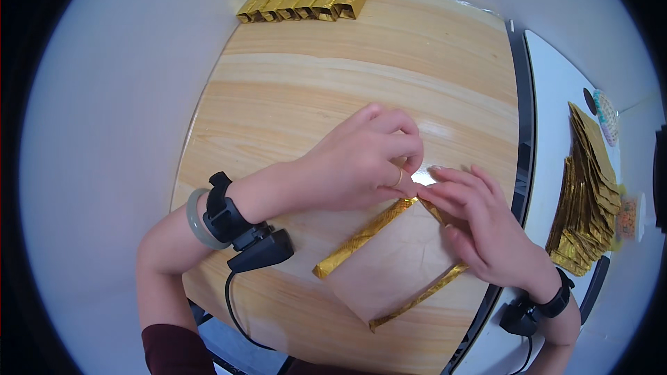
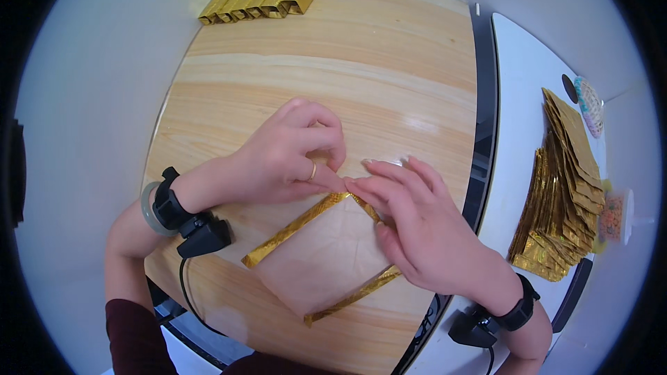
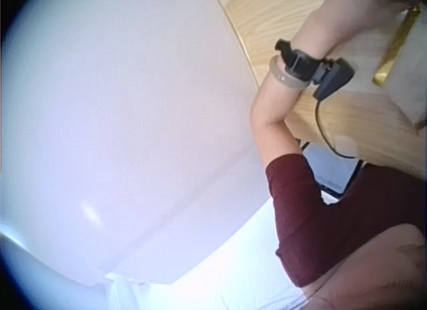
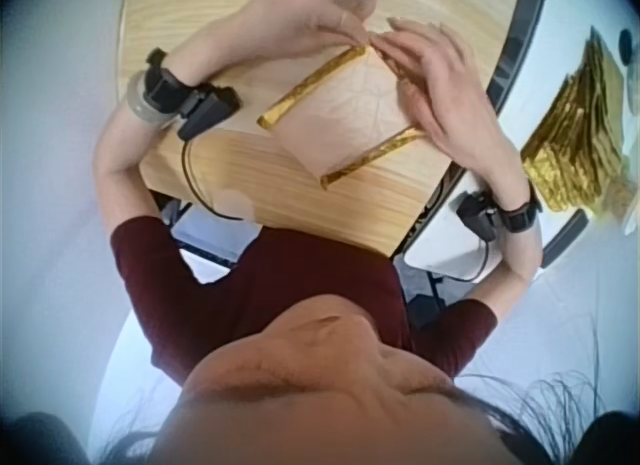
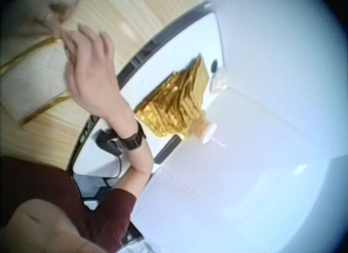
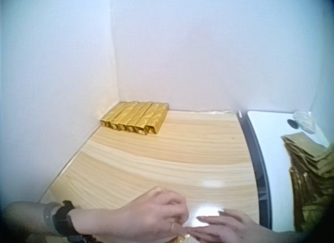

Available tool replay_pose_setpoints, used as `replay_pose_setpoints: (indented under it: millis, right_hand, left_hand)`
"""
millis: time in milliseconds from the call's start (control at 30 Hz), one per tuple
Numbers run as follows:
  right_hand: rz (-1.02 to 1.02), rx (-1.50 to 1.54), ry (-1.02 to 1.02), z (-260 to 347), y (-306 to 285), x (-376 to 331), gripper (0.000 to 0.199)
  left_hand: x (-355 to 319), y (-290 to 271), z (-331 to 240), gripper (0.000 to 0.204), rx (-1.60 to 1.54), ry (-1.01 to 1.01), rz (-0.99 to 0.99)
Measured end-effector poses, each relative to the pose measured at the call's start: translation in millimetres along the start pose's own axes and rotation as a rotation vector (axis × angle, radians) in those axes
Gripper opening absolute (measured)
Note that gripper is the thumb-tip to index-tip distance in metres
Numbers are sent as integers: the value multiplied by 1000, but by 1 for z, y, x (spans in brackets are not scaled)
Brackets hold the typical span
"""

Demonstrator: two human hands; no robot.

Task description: Fold gold-colored paper into decorative rectangles.

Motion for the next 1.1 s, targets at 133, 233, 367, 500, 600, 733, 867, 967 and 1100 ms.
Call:
replay_pose_setpoints:
  millis: [133,233,367,500,600,733,867,967,1100]
  right_hand:
    - [-11,-103,0,-2,0,2,57]
    - [-25,-156,83,-5,-3,9,57]
    - [-138,-399,7,18,0,11,41]
    - [-228,-921,-236,49,20,3,29]
    - [-216,-586,-56,34,1,4,31]
    - [-87,116,146,-17,-7,-6,43]
    - [-220,193,266,-22,-38,-44,41]
    - [-229,-22,194,-6,-42,-61,28]
    - [-251,-94,177,1,-28,-62,20]
  left_hand:
    - [-6,5,3,14,-42,-6,39]
    - [-10,0,7,15,-135,-46,34]
    - [-8,-2,3,17,-45,-48,57]
    - [-5,-4,-10,16,92,16,100]
    - [-3,-5,-17,15,137,30,110]
    - [-2,-4,-22,13,158,82,27]
    - [-5,-1,-25,11,192,116,61]
    - [-3,2,-25,10,179,137,78]
    - [-5,2,-23,9,182,140,81]
Point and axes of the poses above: each hand's wrist, its own x-axis towards the middle knuckle, its own y-axis out of the palm, z = x × y, the point moved 10 cm from there along x, towards the middle knuckle, and after that the axes turned 4 degrees about y, right-handed, at the moved point
